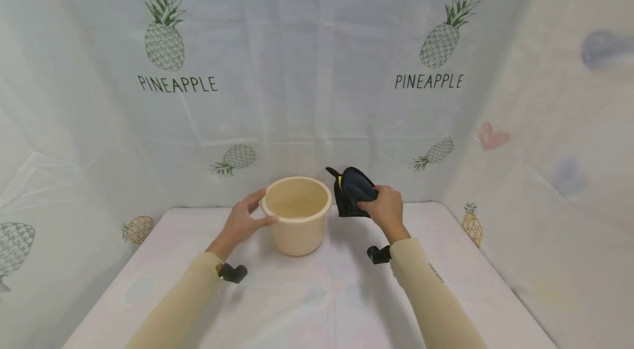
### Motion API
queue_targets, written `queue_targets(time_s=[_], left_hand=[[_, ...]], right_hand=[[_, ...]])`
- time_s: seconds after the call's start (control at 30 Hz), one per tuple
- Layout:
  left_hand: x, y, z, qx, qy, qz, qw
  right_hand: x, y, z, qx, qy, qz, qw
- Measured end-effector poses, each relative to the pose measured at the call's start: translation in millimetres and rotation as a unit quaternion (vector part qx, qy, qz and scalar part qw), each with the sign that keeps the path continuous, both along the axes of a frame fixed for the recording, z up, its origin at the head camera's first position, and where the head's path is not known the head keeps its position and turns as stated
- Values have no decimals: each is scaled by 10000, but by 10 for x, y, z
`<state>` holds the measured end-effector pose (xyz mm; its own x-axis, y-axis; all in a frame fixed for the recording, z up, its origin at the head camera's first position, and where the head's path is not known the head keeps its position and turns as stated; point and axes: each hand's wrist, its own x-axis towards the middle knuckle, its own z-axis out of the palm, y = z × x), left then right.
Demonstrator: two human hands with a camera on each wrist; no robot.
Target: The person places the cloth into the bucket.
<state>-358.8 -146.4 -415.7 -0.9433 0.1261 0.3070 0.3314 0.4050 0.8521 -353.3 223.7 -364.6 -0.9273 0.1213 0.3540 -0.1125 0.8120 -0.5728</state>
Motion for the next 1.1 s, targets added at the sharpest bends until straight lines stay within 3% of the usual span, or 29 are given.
queue_targets(time_s=[1.1], left_hand=[[23,22,6,155,60,-49,9999]], right_hand=[[111,41,511,1,256,-89,9996]])
